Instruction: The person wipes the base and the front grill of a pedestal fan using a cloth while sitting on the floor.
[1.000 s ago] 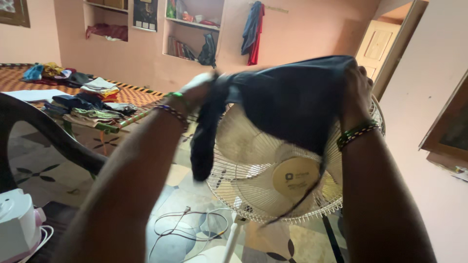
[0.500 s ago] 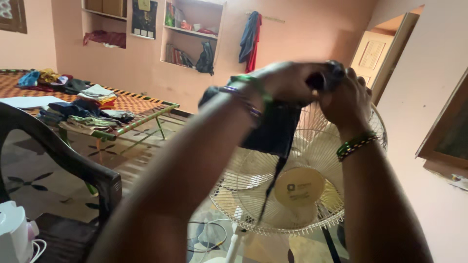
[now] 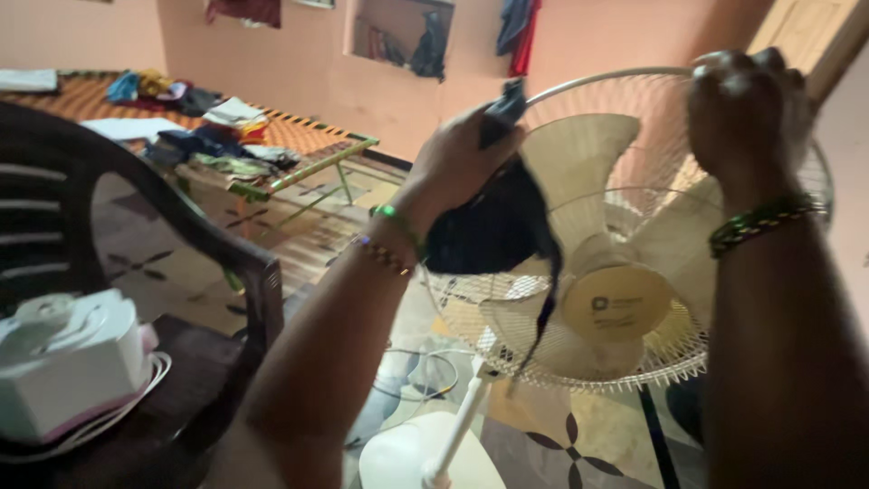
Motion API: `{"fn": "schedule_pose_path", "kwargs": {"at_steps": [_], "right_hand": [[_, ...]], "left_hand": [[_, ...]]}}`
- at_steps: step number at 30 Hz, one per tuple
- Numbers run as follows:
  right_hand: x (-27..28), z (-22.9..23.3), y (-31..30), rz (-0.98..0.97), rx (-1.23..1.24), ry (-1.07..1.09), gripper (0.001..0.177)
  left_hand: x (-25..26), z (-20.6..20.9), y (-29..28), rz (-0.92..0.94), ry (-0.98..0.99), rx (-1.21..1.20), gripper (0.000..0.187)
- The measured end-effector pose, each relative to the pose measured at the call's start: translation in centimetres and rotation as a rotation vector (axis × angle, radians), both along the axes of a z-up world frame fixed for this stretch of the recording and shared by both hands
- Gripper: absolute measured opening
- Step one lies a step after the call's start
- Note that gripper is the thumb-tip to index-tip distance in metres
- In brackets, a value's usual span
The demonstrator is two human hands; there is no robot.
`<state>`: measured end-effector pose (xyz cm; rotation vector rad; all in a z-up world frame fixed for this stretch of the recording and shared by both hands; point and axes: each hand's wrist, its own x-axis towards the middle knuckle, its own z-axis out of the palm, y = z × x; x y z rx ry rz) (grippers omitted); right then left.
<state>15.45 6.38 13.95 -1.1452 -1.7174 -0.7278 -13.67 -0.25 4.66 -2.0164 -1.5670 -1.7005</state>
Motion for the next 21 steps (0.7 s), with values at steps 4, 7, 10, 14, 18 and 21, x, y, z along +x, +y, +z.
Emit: {"fn": "schedule_pose_path", "kwargs": {"at_steps": [4,7,10,14,18,21], "right_hand": [[0.8,-0.1,1.7,-0.102,0.134,-0.129,0.041],[1.7,-0.1,3.9,-0.111,0.167,-0.18,0.039],[3.6,-0.5,5.6,-0.253,0.185,-0.363,0.036],[3.0,-0.2,5.8,-0.36,0.207,-0.475,0.033],[-0.1,0.0,3.5,-0.234,0.176,-0.277,0.032],[-1.2,-0.3,2.1,-0.223,0.316,-0.233,0.032]], "left_hand": [[-2.5,-4.3,0.5,-0.27,-0.249,0.076,0.053],[-1.6,-1.0,1.2,-0.033,-0.035,-0.064,0.048],[1.8,1.7,1.0,-0.336,0.105,0.084,0.042],[4.0,3.7,1.2,-0.111,0.247,0.405,0.067],[1.8,1.8,0.5,0.004,0.037,0.147,0.082],[-0.6,-2.7,0.5,0.066,-0.076,0.037,0.066]]}}
